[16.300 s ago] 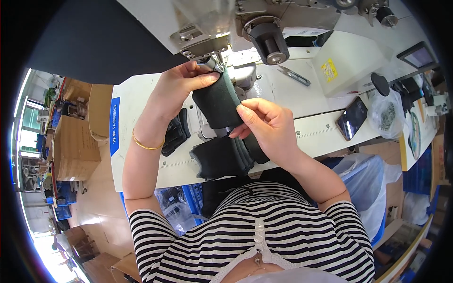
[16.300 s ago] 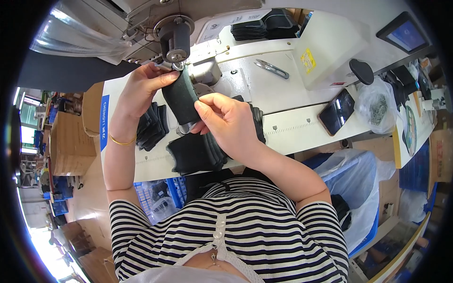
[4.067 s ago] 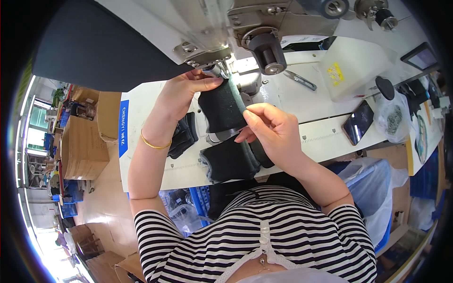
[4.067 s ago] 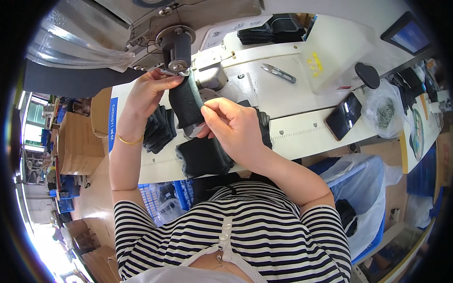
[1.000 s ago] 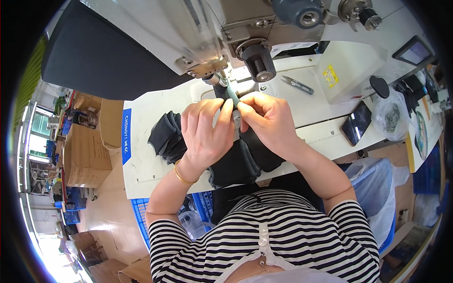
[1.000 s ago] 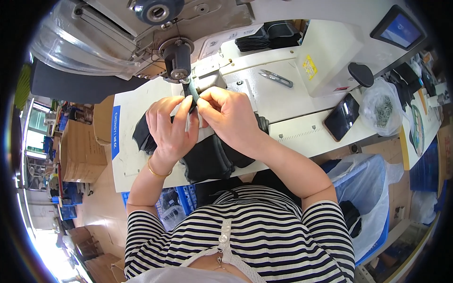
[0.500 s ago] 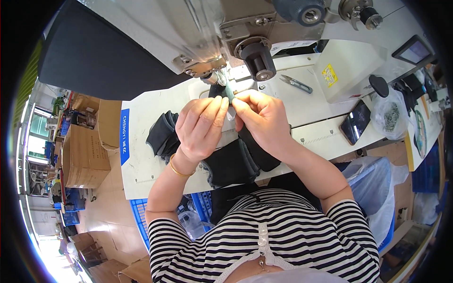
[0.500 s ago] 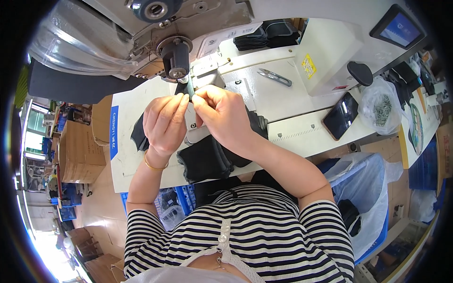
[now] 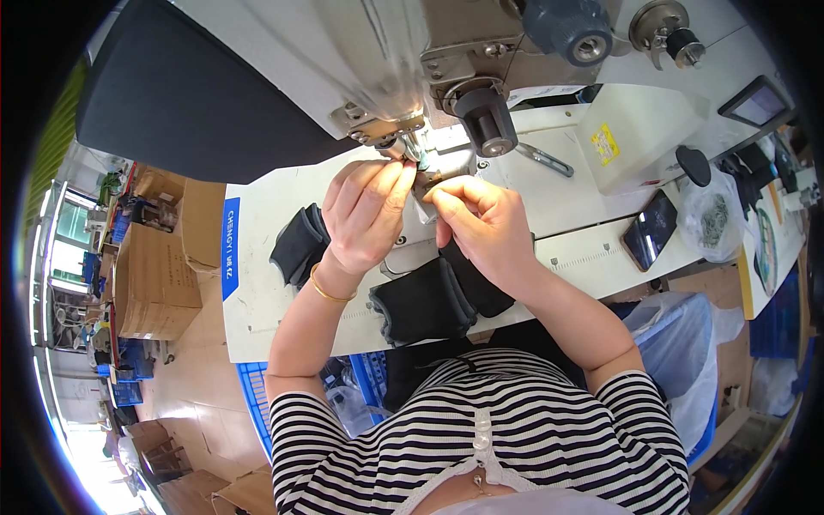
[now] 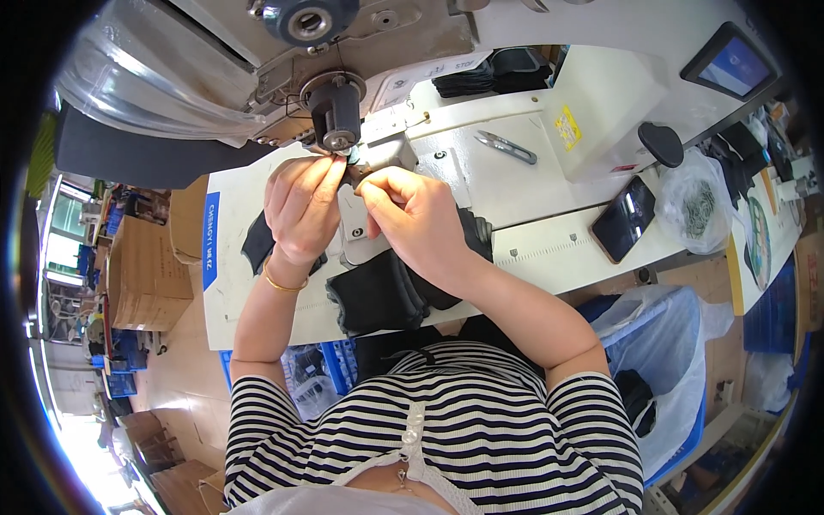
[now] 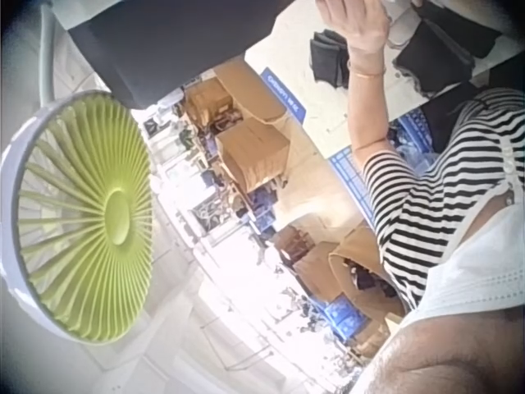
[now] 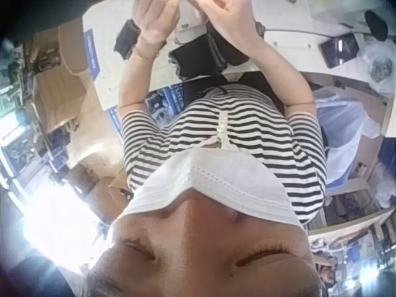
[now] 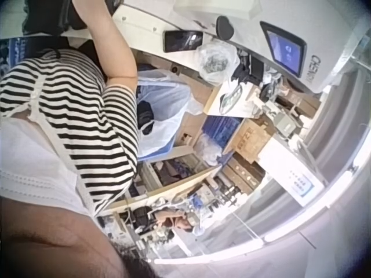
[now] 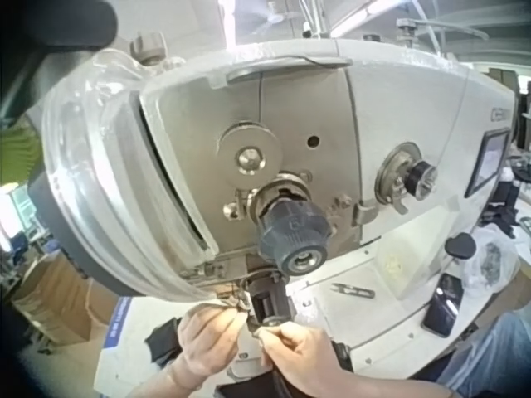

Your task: Sew together black fabric shoe components using an industrial sewing machine.

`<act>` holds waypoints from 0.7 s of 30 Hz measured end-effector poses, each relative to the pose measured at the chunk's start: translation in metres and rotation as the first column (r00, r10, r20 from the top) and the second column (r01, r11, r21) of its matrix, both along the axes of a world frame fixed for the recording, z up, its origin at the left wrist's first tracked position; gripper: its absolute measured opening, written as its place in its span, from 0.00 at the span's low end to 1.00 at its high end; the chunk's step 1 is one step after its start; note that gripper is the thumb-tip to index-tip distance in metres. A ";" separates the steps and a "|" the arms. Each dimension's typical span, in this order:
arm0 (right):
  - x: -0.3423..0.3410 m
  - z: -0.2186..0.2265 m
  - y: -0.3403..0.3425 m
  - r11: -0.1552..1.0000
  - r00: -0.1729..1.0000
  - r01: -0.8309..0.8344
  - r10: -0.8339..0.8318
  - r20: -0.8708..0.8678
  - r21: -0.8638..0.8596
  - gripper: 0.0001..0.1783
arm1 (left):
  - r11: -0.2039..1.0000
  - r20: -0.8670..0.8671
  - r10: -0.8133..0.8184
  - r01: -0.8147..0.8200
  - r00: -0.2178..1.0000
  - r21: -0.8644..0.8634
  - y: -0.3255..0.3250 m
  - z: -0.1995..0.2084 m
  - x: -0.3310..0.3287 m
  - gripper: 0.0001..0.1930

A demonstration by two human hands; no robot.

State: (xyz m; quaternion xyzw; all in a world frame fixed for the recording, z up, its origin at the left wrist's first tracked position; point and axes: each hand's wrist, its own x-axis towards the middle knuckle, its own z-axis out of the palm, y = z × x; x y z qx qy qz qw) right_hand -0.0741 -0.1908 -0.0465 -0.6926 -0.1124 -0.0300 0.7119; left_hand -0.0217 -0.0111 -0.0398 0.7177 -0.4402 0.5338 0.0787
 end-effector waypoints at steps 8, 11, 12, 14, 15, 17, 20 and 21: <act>-0.001 -0.001 0.000 1.000 1.000 -0.021 0.021 -0.021 -0.013 0.10 | 0.995 -0.035 0.014 -0.017 0.999 -0.094 -0.004 -0.004 0.008 0.15; -0.002 -0.005 0.001 0.999 0.999 -0.042 0.042 -0.019 0.000 0.10 | 0.994 -0.022 0.017 -0.019 1.000 -0.112 -0.005 -0.002 0.009 0.15; -0.001 -0.007 0.002 0.999 0.999 -0.052 0.052 -0.002 0.010 0.10 | 0.993 -0.034 0.016 -0.020 0.999 -0.115 -0.005 -0.001 0.009 0.15; -0.003 -0.004 0.003 0.998 0.998 -0.059 0.060 -0.020 0.013 0.09 | 0.993 -0.032 0.016 -0.020 0.999 -0.118 -0.005 -0.004 0.011 0.15; -0.005 -0.003 0.003 0.998 0.997 -0.065 0.065 -0.038 0.015 0.09 | 0.992 -0.030 0.014 -0.018 0.999 -0.121 -0.005 -0.006 0.011 0.15; -0.004 -0.006 0.004 0.997 0.997 -0.075 0.075 -0.031 0.015 0.09 | 0.993 -0.038 0.015 -0.020 0.999 -0.120 -0.005 -0.006 0.011 0.15; -0.004 -0.013 0.007 0.996 0.997 -0.076 0.077 -0.003 0.035 0.09 | 0.993 -0.046 0.018 -0.024 0.999 -0.119 -0.006 -0.005 0.010 0.15; -0.005 -0.014 0.008 0.996 0.997 -0.072 0.071 0.019 0.055 0.10 | 0.993 -0.046 0.024 -0.029 0.999 -0.118 -0.005 -0.005 0.010 0.15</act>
